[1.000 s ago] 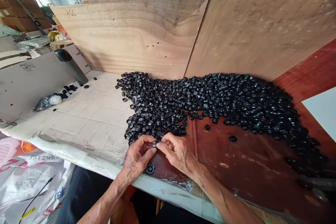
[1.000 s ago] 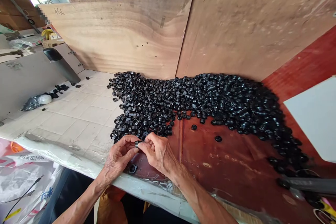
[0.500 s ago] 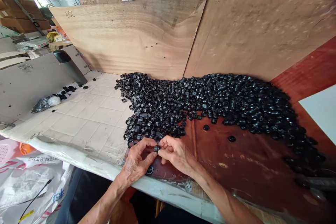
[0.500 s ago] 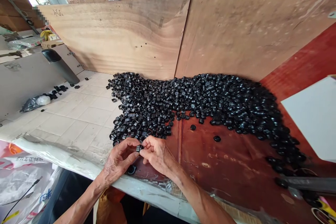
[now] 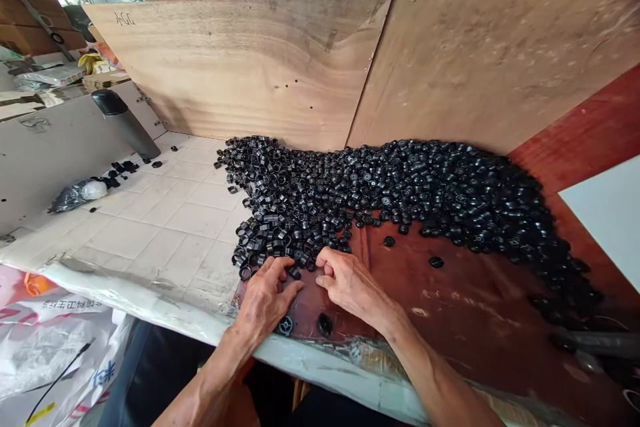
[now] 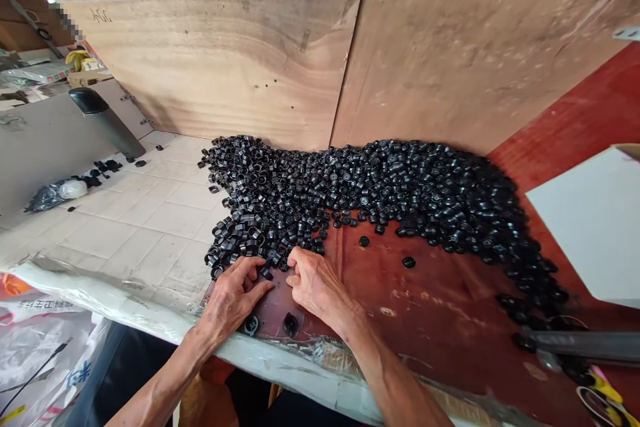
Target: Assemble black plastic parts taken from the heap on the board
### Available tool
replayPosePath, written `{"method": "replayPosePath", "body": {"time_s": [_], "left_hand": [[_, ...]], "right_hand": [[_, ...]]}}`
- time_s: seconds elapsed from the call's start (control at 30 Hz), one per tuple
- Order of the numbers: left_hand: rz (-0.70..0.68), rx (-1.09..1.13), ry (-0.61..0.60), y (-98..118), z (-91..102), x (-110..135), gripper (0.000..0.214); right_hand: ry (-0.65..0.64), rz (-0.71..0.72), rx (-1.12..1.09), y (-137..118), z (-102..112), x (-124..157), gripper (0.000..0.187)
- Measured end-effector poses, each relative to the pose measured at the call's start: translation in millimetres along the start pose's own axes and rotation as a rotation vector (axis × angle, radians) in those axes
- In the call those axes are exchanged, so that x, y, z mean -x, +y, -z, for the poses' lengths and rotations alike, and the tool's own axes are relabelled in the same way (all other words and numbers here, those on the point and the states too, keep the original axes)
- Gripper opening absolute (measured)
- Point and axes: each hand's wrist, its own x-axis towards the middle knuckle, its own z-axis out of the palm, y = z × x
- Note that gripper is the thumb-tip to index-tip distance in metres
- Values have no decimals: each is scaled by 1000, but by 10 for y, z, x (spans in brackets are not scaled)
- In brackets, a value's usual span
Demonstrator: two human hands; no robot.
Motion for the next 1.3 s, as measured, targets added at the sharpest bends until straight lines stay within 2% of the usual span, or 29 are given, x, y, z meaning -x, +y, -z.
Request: {"method": "replayPosePath", "body": {"time_s": [0.1, 0.27, 0.37, 0.47, 0.57, 0.7, 0.8, 0.93, 1.07, 1.17, 1.3], "left_hand": [[-44, -40, -21, -2, -17, 6, 21], [-94, -50, -33, 25, -2, 20, 25], [-48, 49, -50, 14, 28, 14, 26], [109, 245, -99, 14, 68, -5, 22], [222, 493, -170, 31, 98, -16, 21], [267, 709, -173, 65, 120, -12, 29], [287, 804, -196, 100, 145, -14, 33], [332, 911, -222, 120, 178, -25, 33], [318, 969, -184, 102, 183, -32, 33], [297, 957, -162, 101, 186, -33, 31], [283, 889, -136, 103, 183, -27, 33]], "right_hand": [[47, 45, 63, 11, -100, -5, 24], [41, 136, 187, -3, -273, 12, 18], [36, 189, 195, -30, -306, 39, 22], [68, 218, 105, -67, -294, 45, 23], [116, 209, -114, -117, -257, 23, 19], [161, 106, -447, -182, -172, -12, 8], [169, 12, -612, -203, -121, -19, 19], [145, 40, -605, -218, -98, -10, 15], [125, 103, -611, -256, -94, -1, 14], [166, 79, -620, -264, -90, 0, 14], [187, 193, -498, -247, -77, -3, 8]]}}
